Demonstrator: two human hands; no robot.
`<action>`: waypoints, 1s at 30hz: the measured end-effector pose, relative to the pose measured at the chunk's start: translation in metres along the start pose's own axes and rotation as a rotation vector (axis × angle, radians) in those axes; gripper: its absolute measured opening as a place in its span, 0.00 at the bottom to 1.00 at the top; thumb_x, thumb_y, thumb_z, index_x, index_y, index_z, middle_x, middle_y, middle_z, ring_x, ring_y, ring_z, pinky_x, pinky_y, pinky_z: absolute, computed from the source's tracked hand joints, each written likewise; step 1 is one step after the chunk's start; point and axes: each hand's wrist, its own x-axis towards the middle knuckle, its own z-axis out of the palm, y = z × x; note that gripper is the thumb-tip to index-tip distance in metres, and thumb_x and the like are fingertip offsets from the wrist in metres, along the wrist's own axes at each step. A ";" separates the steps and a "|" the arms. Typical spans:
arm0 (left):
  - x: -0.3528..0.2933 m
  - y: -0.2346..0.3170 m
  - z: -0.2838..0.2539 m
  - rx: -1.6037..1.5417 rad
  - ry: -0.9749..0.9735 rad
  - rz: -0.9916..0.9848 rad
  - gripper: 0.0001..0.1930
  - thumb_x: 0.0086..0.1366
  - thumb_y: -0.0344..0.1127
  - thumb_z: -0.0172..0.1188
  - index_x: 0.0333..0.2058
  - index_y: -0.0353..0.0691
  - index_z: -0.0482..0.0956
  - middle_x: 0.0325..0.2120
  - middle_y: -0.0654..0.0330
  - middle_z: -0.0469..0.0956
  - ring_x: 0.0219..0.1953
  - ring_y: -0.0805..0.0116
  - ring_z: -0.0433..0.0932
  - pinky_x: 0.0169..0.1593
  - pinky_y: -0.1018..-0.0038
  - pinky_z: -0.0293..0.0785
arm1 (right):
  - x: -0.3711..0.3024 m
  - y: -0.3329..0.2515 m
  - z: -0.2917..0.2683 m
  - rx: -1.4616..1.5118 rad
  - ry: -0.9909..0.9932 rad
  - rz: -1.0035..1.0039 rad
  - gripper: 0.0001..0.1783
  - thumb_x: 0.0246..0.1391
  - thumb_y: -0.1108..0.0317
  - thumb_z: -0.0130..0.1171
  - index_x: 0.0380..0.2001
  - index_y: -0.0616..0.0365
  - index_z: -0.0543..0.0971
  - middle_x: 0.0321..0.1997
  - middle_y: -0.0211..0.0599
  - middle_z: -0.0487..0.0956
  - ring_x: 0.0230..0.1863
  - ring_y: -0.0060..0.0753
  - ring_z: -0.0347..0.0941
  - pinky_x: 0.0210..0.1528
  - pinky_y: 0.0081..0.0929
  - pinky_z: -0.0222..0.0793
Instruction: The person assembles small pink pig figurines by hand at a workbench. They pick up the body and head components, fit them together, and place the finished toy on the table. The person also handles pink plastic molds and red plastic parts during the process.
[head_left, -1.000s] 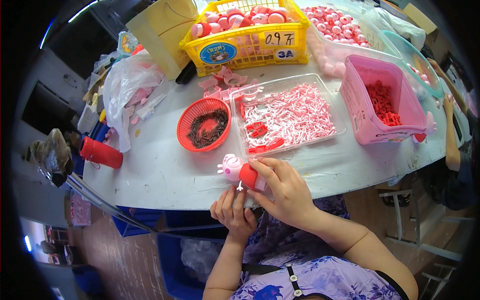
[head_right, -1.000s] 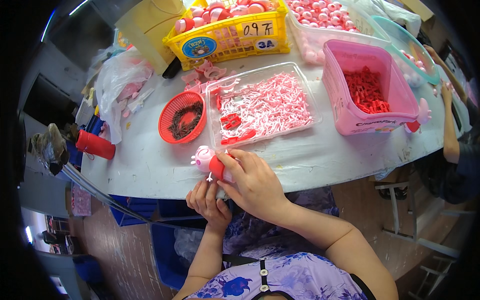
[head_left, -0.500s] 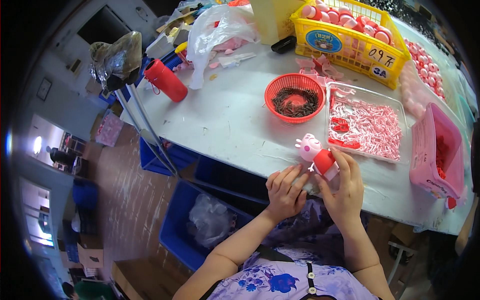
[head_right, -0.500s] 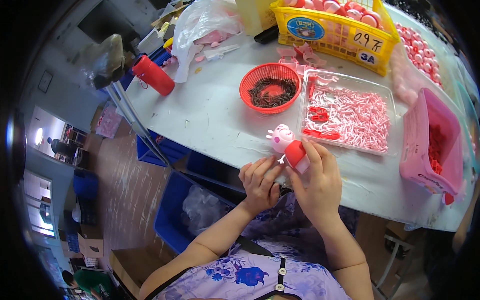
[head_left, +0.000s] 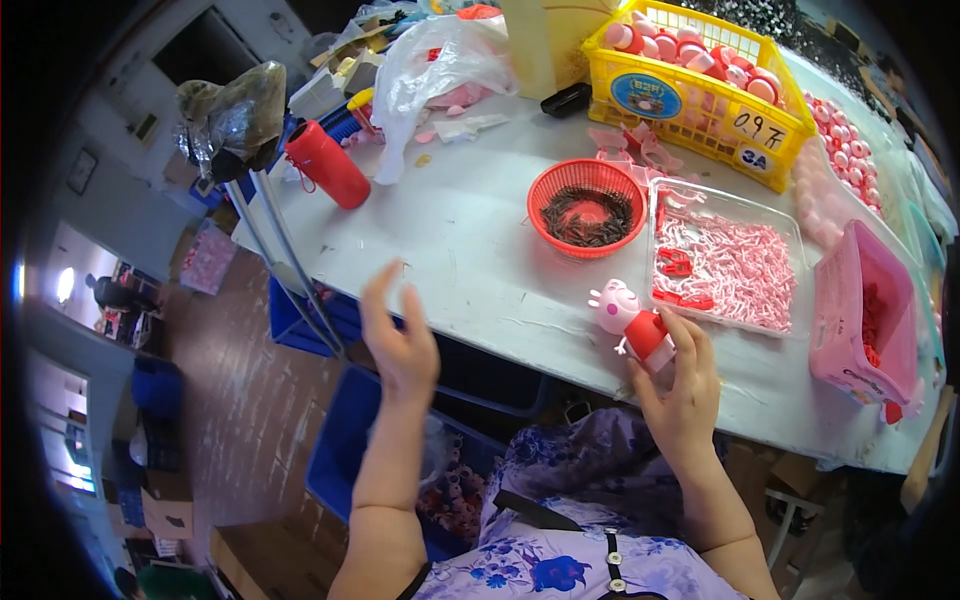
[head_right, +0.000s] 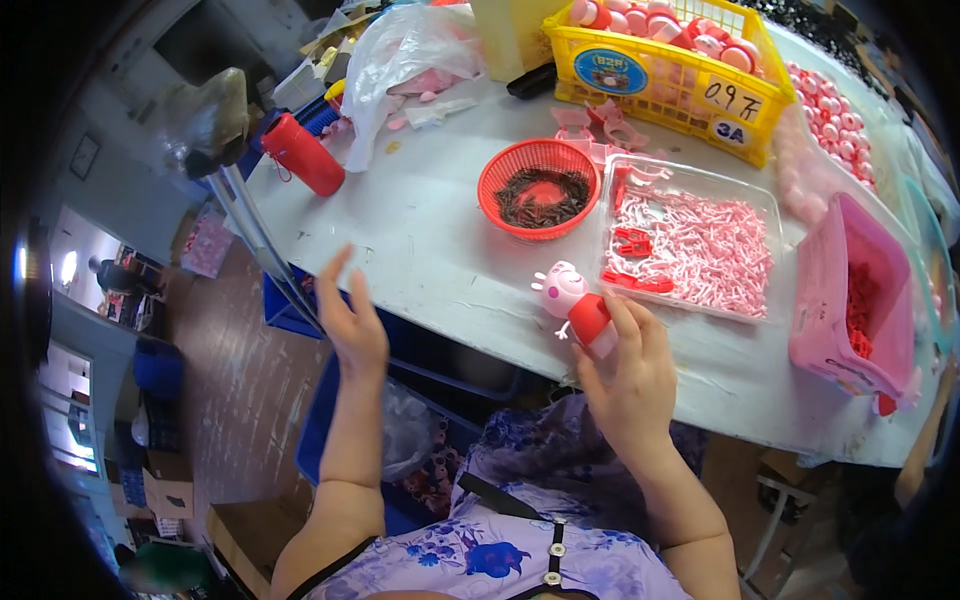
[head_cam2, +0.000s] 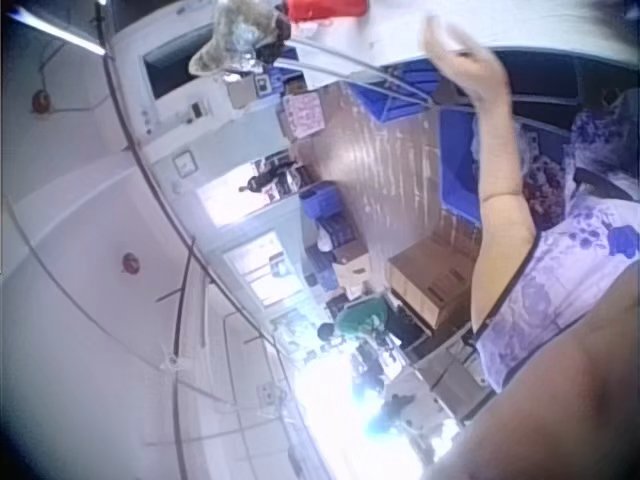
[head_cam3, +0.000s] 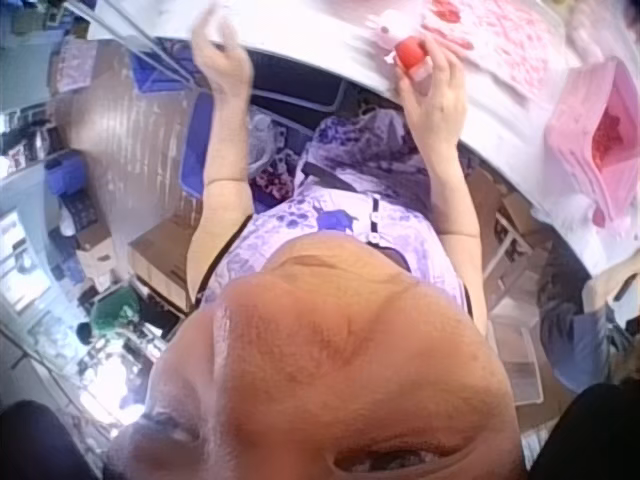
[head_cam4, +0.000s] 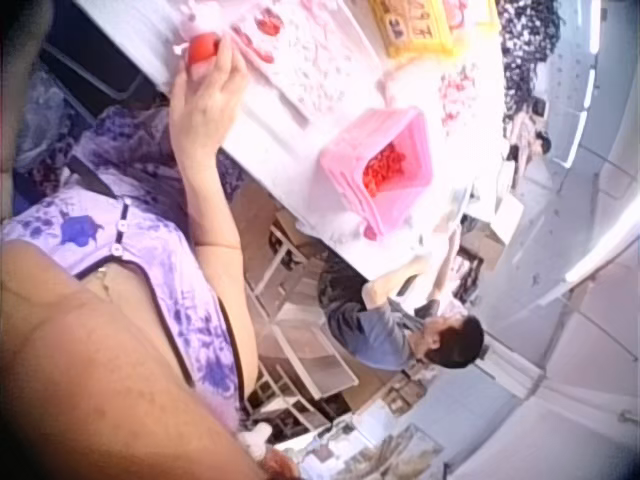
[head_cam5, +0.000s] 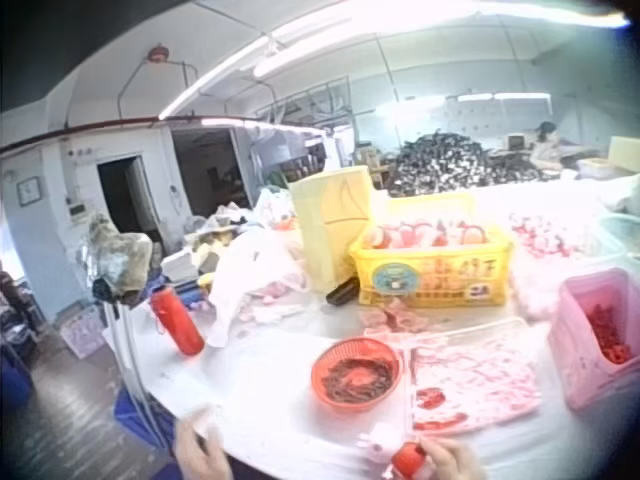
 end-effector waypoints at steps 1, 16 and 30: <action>0.019 -0.020 -0.008 -0.005 0.019 -0.099 0.15 0.66 0.27 0.48 0.51 0.29 0.70 0.48 0.47 0.73 0.53 0.55 0.71 0.57 0.67 0.64 | 0.000 -0.002 0.001 0.015 -0.006 0.009 0.35 0.43 0.70 0.66 0.57 0.56 0.67 0.49 0.45 0.71 0.48 0.50 0.70 0.47 0.40 0.68; 0.189 -0.380 0.028 -0.227 0.286 -0.551 0.18 0.60 0.23 0.54 0.50 0.35 0.73 0.46 0.53 0.75 0.47 0.64 0.74 0.49 0.73 0.70 | 0.012 -0.011 0.011 -0.150 -0.082 0.013 0.41 0.39 0.73 0.66 0.59 0.60 0.62 0.46 0.47 0.72 0.44 0.51 0.69 0.47 0.42 0.65; 0.229 -0.431 0.066 -0.297 0.230 -0.413 0.19 0.60 0.38 0.56 0.49 0.39 0.71 0.46 0.45 0.73 0.49 0.49 0.73 0.48 0.60 0.72 | 0.015 -0.004 0.017 -0.216 -0.164 0.042 0.46 0.31 0.77 0.65 0.59 0.62 0.59 0.41 0.49 0.70 0.40 0.54 0.67 0.42 0.45 0.64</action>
